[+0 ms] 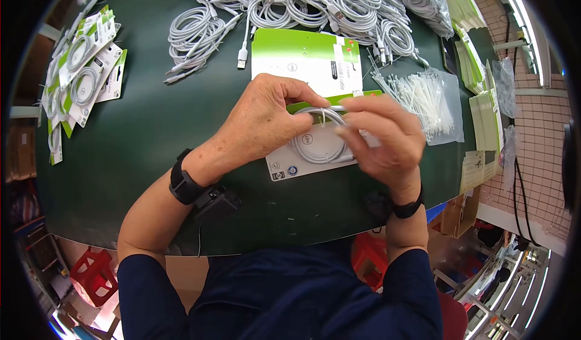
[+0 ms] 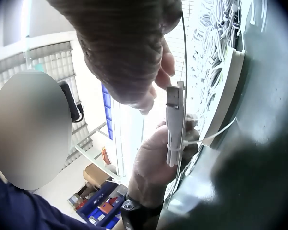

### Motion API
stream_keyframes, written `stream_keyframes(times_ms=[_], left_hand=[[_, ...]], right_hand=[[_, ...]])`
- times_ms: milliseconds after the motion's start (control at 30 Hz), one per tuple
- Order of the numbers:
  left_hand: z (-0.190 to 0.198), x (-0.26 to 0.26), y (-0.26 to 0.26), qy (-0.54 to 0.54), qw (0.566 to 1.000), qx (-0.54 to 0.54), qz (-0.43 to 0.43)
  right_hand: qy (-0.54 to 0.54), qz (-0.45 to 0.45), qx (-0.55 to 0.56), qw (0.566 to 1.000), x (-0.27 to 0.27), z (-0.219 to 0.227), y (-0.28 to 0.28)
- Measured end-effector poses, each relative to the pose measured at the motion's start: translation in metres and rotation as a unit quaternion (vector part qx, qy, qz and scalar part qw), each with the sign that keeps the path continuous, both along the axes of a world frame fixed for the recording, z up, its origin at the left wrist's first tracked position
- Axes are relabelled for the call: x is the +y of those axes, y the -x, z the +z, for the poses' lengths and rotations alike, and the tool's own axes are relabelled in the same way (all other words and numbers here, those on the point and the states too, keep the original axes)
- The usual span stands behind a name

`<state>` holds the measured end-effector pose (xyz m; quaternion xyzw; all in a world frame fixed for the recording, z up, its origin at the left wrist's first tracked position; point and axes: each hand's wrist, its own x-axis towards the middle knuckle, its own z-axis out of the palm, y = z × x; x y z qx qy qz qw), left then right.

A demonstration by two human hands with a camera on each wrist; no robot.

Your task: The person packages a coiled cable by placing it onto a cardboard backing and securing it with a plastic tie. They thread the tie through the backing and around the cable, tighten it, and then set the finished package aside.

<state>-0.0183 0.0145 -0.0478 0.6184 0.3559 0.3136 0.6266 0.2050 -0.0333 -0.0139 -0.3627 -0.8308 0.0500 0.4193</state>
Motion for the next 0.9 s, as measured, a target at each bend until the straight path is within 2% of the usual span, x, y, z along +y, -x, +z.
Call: stream_keyframes(times_ms=[67,100,200,233,267,333,400,467,500,567,600,700,767,833,900], left_hand=[[0.007,0.001,0.001,0.028,1.000,-0.006,-0.002],[0.008,0.001,0.002,0.039,0.999,-0.013,-0.008],[0.013,0.002,0.003,0.075,0.996,-0.043,-0.022],[0.016,0.002,0.003,0.087,0.994,-0.060,-0.024],[0.019,0.001,0.003,0.100,0.992,-0.077,-0.026],[0.027,0.001,0.004,0.099,0.992,-0.073,-0.026],[0.028,0.001,0.006,0.094,0.992,-0.077,-0.022],[0.026,0.002,0.008,0.087,0.992,-0.087,-0.016],[0.026,0.002,0.008,0.084,0.992,-0.089,-0.015],[0.026,0.002,0.009,0.078,0.992,-0.093,-0.015],[0.026,0.002,0.009,0.066,0.994,-0.088,-0.015],[0.026,0.000,0.007,0.042,0.996,-0.077,-0.013],[0.024,-0.001,0.005,0.040,0.996,-0.079,-0.014],[0.022,-0.001,0.004,0.048,0.995,-0.088,-0.021],[0.022,-0.002,0.004,0.056,0.994,-0.089,-0.028]], right_hand=[[-0.050,-0.077,0.092,0.992,0.004,0.002,-0.015],[-0.027,-0.135,0.210,0.968,0.006,-0.005,-0.019],[0.133,-0.197,0.351,0.906,0.010,0.000,-0.030],[0.190,-0.208,0.322,0.904,0.013,-0.004,-0.029],[0.270,-0.180,0.295,0.899,0.015,-0.011,-0.032],[0.246,-0.063,0.099,0.962,0.014,-0.016,-0.032],[0.388,0.043,0.279,0.877,-0.012,-0.033,-0.026],[0.351,0.057,0.177,0.918,-0.021,-0.063,-0.033],[0.230,0.017,-0.018,0.973,-0.019,-0.081,-0.047],[0.093,-0.032,-0.231,0.968,-0.019,-0.095,-0.058],[0.085,-0.033,-0.244,0.965,-0.019,-0.094,-0.059],[0.162,-0.013,-0.157,0.974,-0.013,-0.085,-0.057],[0.257,0.012,-0.034,0.966,-0.011,-0.076,-0.053],[0.357,0.037,0.106,0.927,-0.012,-0.070,-0.049],[0.436,0.061,0.233,0.867,-0.015,-0.065,-0.043]])
